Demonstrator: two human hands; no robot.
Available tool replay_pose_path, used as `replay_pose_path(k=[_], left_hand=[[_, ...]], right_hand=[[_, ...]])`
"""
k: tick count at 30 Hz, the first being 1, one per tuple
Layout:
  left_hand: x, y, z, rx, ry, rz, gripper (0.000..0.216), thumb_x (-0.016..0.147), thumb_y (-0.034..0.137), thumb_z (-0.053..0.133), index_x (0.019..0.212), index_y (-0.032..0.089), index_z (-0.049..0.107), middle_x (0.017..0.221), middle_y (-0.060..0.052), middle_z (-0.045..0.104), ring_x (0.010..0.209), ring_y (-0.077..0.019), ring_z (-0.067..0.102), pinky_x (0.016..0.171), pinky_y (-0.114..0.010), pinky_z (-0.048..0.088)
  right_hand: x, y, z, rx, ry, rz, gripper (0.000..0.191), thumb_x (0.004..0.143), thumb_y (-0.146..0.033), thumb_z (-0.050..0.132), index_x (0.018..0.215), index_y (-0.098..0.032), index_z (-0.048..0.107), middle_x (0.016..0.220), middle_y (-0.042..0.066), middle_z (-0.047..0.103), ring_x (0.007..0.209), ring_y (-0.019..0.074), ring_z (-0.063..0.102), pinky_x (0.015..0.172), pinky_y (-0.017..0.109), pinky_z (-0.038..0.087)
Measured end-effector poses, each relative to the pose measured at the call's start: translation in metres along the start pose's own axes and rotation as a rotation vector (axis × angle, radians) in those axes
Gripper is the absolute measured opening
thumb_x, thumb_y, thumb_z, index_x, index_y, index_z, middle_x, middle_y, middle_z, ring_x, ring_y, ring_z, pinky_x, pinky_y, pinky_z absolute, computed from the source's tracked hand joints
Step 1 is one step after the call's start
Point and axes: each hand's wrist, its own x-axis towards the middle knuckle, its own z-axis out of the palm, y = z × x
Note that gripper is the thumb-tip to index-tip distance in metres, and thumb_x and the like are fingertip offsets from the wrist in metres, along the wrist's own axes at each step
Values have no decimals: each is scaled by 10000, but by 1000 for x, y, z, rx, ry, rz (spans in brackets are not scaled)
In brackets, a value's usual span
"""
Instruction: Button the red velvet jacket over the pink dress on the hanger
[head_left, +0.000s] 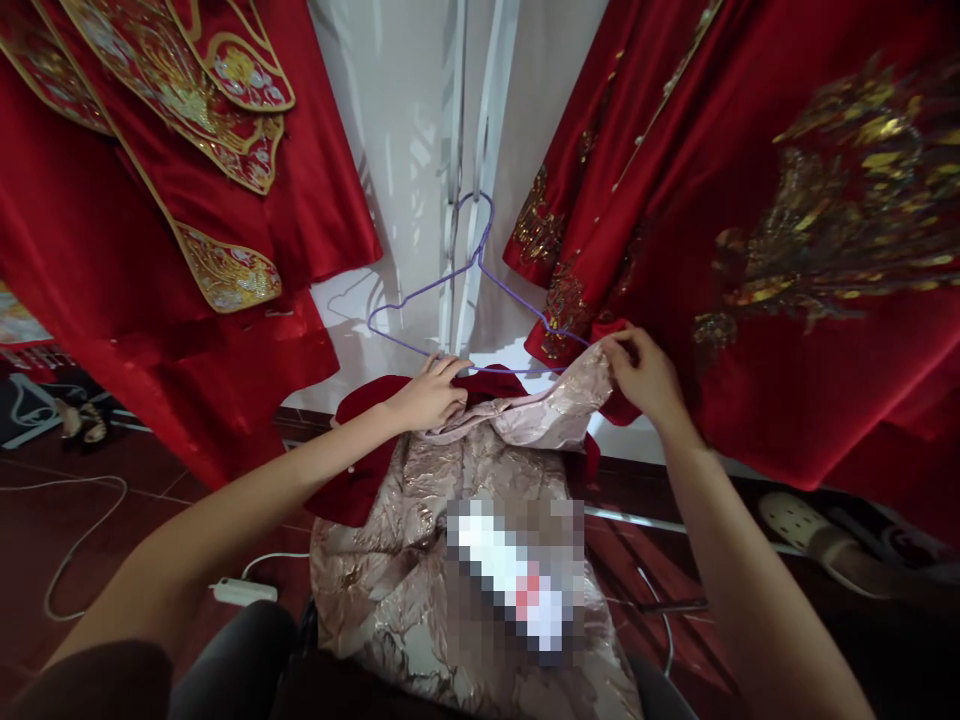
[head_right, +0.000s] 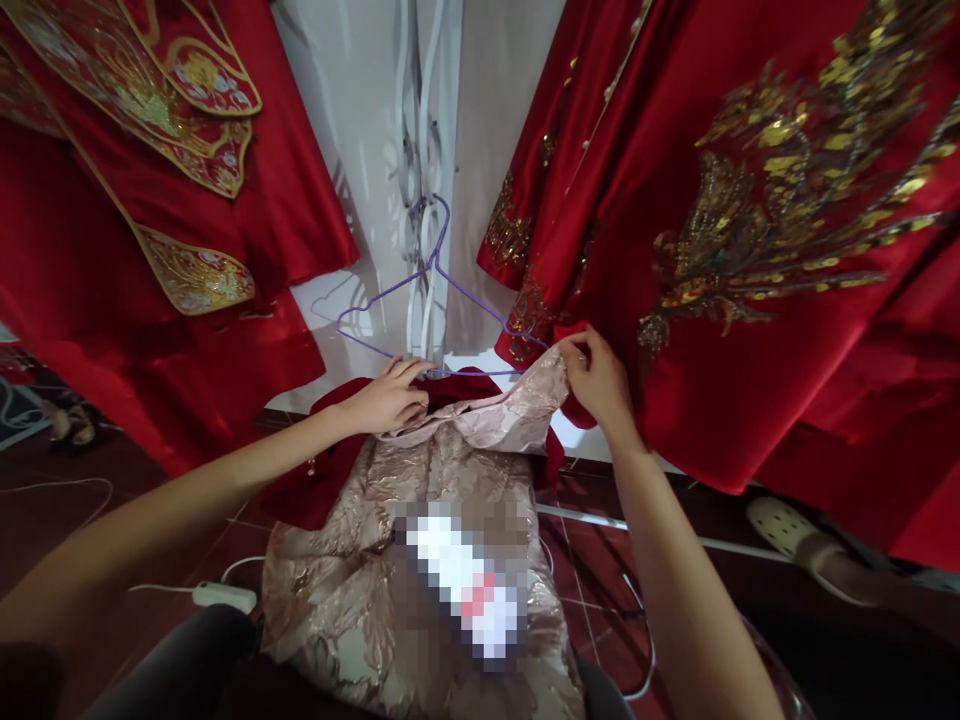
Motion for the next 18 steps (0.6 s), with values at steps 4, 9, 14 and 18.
replay_pose_path(k=[4,9,14,18], left_hand=[[-15,9,-24,1,-31,-3,201,846,237,464,832,188,658,1361,-75,390,1266,-274,338,1071,-533,222],[-19,15,-37,16,-54,-18,229,860,250,434,857,196,657,1377,-60,385,1266,-266,340,1065,-518,235],[-22,12,-37,30,-67,-43,225,852,245,442,846,189,660,1388,-71,387,1247,-257,360,1053,-497,243],[-20,10,-38,32,-80,-50,226,854,244,440,841,193,660,1392,-62,393,1235,-248,372,1036,-477,255]], right_hand=[[-8,26,10,-15,185,12,252,831,-346,447,968,-184,583,1199,136,568,1154,284,503,956,451,394],[-12,35,11,-31,201,-43,210,810,-312,459,942,-204,580,1238,142,532,1195,297,463,983,484,370],[-12,34,10,21,216,-13,212,812,-321,465,948,-199,571,1208,149,548,1196,295,465,965,497,382],[-12,20,8,81,234,-55,205,828,-327,464,950,-192,559,1139,125,583,1172,272,487,966,475,386]])
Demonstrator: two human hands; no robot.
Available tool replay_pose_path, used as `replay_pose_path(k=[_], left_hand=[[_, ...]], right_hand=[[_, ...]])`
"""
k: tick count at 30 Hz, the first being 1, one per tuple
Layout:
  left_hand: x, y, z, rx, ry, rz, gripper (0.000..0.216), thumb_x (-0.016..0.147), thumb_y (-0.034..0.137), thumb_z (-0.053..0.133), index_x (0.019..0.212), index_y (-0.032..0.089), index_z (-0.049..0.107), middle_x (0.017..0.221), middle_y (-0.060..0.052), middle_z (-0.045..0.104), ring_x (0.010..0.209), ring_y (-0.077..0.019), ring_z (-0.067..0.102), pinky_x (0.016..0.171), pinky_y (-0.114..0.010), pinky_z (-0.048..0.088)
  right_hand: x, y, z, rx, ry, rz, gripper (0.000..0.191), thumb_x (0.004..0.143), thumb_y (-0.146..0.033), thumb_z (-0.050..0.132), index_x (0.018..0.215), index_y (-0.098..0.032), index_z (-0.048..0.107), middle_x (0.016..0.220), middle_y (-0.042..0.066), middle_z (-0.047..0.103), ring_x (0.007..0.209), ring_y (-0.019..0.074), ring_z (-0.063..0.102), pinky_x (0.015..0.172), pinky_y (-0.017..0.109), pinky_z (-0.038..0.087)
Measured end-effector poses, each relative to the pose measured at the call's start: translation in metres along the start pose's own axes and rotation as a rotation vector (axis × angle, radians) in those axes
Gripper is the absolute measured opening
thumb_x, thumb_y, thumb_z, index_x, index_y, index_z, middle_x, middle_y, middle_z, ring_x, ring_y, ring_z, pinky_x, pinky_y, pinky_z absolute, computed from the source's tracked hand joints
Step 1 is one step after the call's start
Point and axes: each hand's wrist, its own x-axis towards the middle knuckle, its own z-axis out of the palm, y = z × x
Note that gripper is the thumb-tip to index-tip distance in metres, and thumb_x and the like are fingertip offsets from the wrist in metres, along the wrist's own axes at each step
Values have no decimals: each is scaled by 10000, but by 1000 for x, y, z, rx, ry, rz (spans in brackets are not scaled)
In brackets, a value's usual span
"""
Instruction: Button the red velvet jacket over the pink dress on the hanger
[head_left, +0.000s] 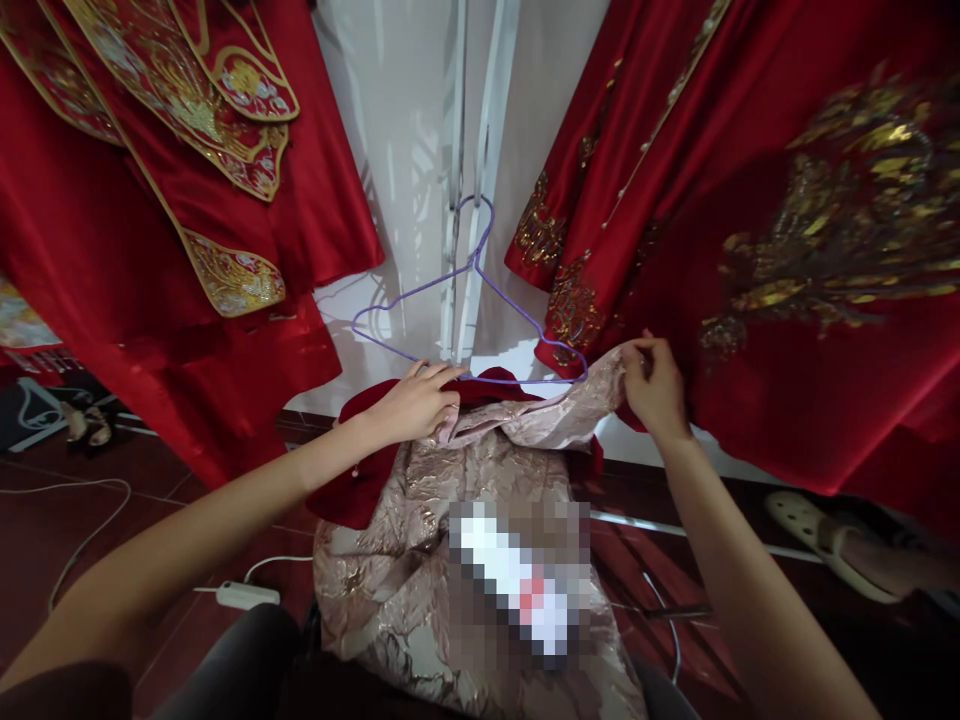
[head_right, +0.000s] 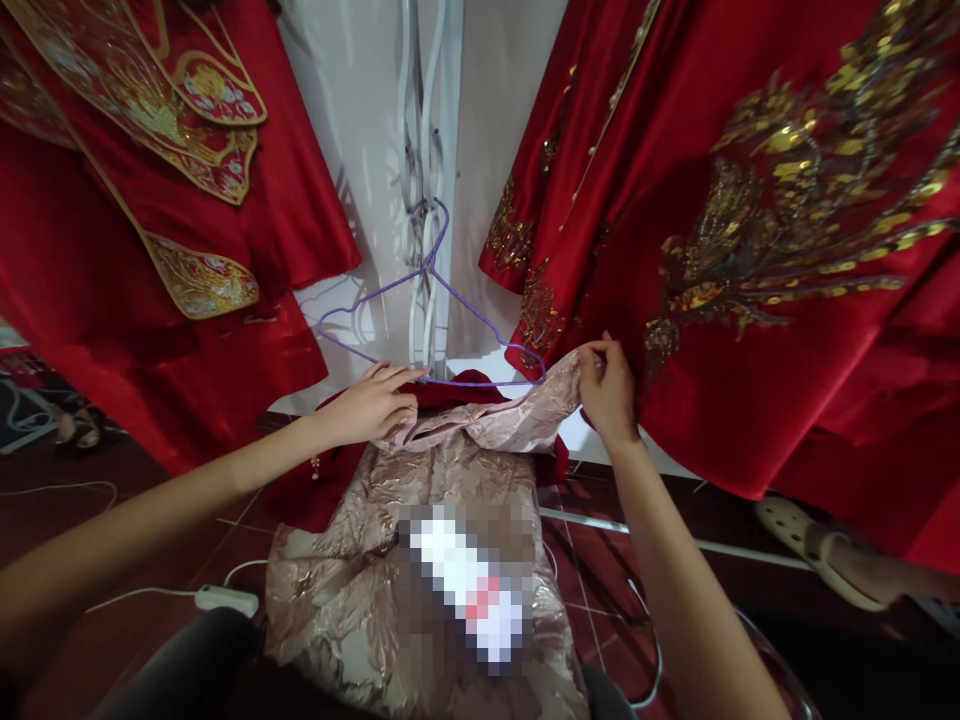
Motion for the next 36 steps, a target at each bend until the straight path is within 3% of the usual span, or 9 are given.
replay_pose_path(k=[3,7,12,16,22,26,31,34,36], left_hand=[[2,1,-1,4,-6,-16,206,842,230,459,830,180,659,1384,-74,406,1210,-252,395,1013,-468,274],[12,9,0,-65,5,-1,215,853,240,451,815,197,658,1373,-49,424,1187,-242,418,976,-452,314],[38,33,0,-250,119,58,227,879,257,426,875,208,647,1282,-42,516,1150,-203,468,948,-391,369],[49,43,-5,-481,230,-7,254,909,274,381,954,197,618,1028,-26,650,960,-139,585,848,-287,442],[41,35,-15,-672,281,-43,263,899,320,414,972,186,628,973,-31,672,876,-124,616,805,-255,463],[31,14,-8,-733,377,-100,231,861,324,483,939,180,646,1021,-46,664,955,-138,601,864,-256,451],[-13,-48,23,-682,655,-616,289,762,406,584,849,141,658,873,-57,693,818,-177,627,746,-267,484],[-43,-87,40,-780,682,-826,332,686,434,644,791,120,649,818,-86,693,760,-186,631,679,-272,490],[-56,-103,47,-822,652,-876,331,669,428,652,787,119,654,809,-91,695,747,-188,628,673,-282,492]], right_hand=[[5,-17,-3,5,25,-78,196,853,-330,437,949,-202,551,1120,106,580,1130,246,508,957,444,389],[18,-49,-4,-72,43,-137,190,856,-349,445,912,-216,568,957,90,601,937,237,563,823,394,442],[36,-89,12,-47,4,-218,190,875,-335,429,912,-211,568,859,57,604,803,193,557,736,324,431],[42,-90,30,-44,-36,-190,198,886,-345,393,909,-220,545,827,48,607,775,194,555,735,329,418],[45,-72,46,29,-167,-134,238,877,-420,392,902,-232,535,779,33,596,700,185,546,698,327,417],[45,-77,39,23,-124,-112,286,885,-449,368,909,-223,541,777,40,600,690,186,551,745,353,411],[49,-83,28,-32,-77,-111,255,872,-434,412,878,-224,558,756,36,614,695,193,562,795,376,392],[52,-83,26,-24,-81,-125,263,866,-441,419,869,-222,565,744,34,618,672,183,559,756,349,405],[52,-83,26,-16,-85,-130,280,864,-452,414,867,-219,568,739,36,619,663,180,556,715,329,412]])
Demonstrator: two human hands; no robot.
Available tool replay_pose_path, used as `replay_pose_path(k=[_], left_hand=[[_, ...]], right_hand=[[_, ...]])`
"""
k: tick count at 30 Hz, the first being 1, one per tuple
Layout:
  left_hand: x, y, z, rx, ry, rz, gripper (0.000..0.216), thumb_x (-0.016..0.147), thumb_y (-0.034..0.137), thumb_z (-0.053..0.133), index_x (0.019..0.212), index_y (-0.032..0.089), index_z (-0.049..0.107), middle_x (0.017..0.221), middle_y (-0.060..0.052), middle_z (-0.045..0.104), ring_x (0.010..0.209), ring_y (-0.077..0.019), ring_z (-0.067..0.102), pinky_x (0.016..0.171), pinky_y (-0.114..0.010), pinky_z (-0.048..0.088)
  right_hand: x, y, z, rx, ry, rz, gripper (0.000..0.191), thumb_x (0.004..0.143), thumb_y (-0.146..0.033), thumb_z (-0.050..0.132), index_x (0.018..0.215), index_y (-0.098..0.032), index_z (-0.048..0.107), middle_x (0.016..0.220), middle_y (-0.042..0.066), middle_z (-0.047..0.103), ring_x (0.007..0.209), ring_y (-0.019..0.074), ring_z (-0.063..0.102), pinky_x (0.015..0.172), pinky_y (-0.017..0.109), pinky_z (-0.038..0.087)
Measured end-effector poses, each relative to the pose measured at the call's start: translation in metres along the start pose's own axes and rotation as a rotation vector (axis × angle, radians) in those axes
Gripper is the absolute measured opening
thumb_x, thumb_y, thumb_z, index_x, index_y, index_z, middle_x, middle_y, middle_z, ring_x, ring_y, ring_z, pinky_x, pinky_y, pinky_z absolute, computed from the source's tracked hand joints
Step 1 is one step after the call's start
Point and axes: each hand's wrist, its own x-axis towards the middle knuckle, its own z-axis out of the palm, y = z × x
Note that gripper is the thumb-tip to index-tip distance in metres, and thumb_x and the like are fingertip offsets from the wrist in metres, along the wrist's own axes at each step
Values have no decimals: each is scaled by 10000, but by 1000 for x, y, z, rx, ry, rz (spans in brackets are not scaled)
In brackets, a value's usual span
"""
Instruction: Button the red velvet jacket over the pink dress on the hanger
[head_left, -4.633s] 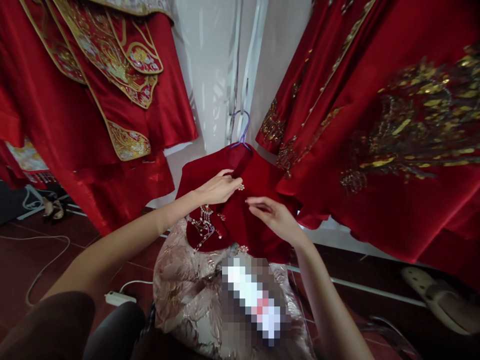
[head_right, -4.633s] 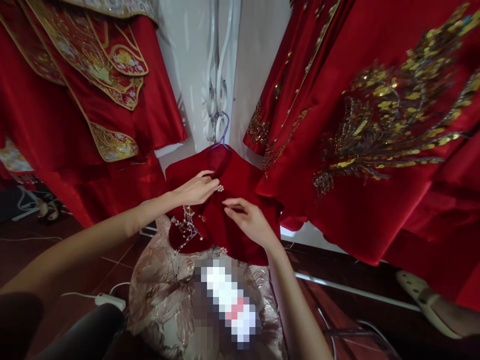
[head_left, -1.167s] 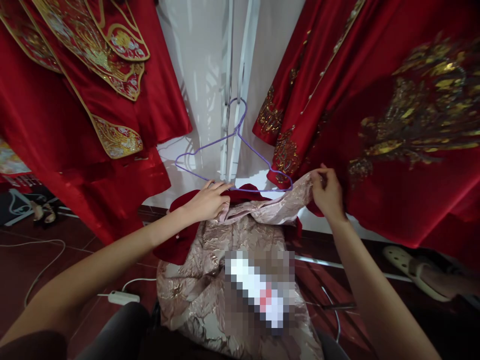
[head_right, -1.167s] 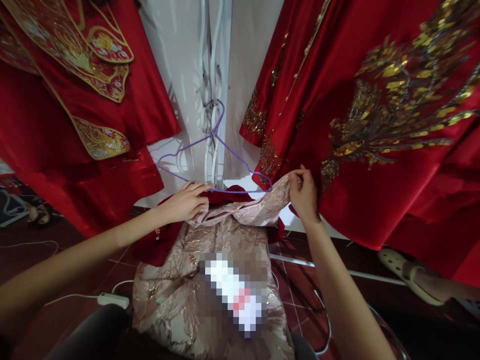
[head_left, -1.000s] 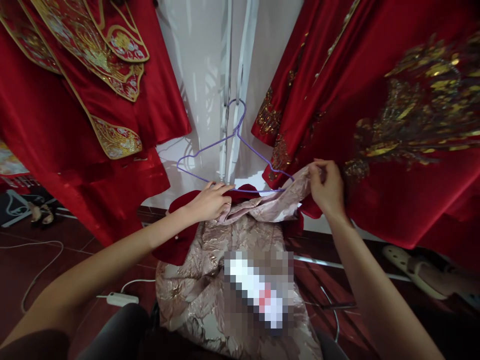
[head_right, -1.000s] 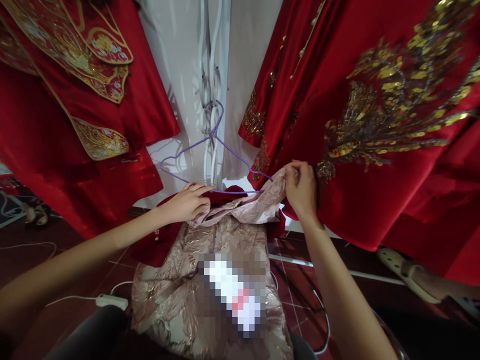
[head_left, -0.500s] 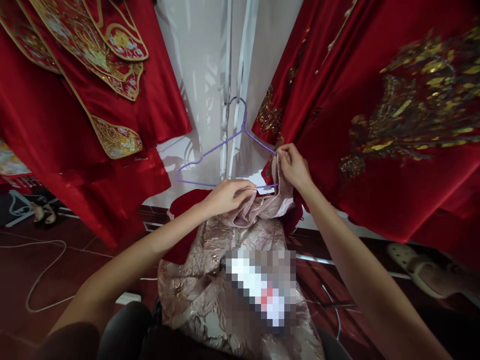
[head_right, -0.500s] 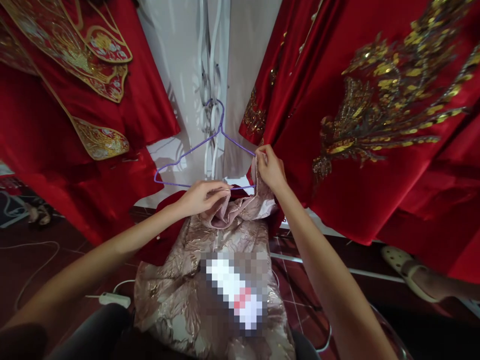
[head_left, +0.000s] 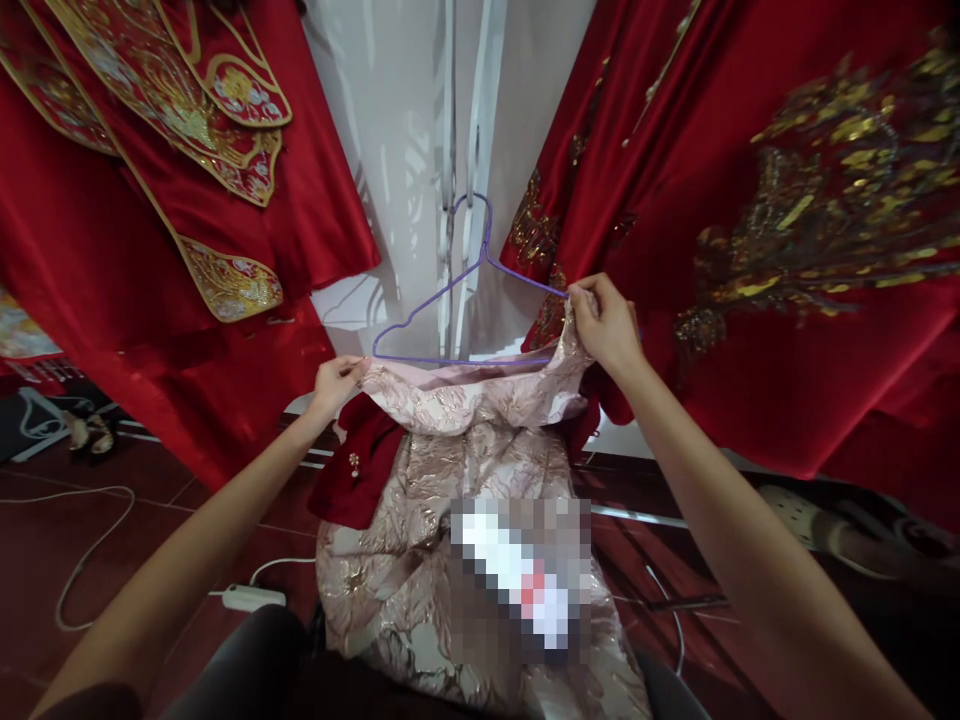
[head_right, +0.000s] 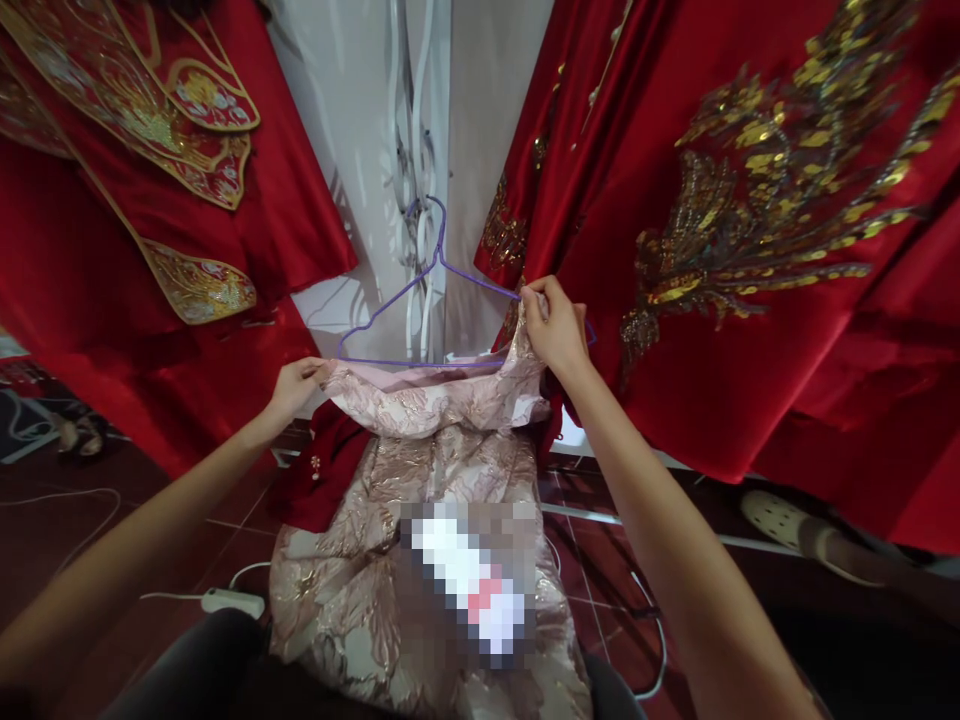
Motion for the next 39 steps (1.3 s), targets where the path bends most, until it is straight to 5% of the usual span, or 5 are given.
replay_pose_path(k=[8,19,28,34,39], left_hand=[[8,0,-6,6,-5,127,268,716,362,612,842,133,668,912,-83,690,837,-169,624,800,-283,479],[23,77,24,56,-107,369,277,782,382,559,937,154,587,963,-79,645,934,-184,592,882,-330,451],[-73,8,4,434,-231,245,1003,539,354,732,1341,112,181,1348,-227,296,1233,-315,389,954,-404,410],[-73,-14,-50,576,-436,91,244,729,347,509,912,226,616,808,-47,658,775,-229,618,739,-324,470],[-12,-2,-64,429,-109,-82,319,672,496,558,666,180,602,665,-46,638,608,-202,562,548,-274,421]], right_hand=[[0,0,-3,-9,-12,-29,257,864,-436,423,858,-220,561,733,26,607,652,173,553,711,319,398],[-12,0,5,100,-88,-16,272,844,-472,430,842,-227,545,714,15,581,652,161,512,616,284,397],[-11,-1,3,99,-74,4,290,834,-491,440,832,-221,545,704,14,582,636,157,514,604,280,395],[-10,-3,1,105,-81,-1,260,824,-468,464,817,-223,548,696,10,581,633,156,511,599,273,390],[-9,-4,-2,108,-77,1,259,827,-473,458,815,-231,549,688,-2,579,612,154,506,583,274,386]])
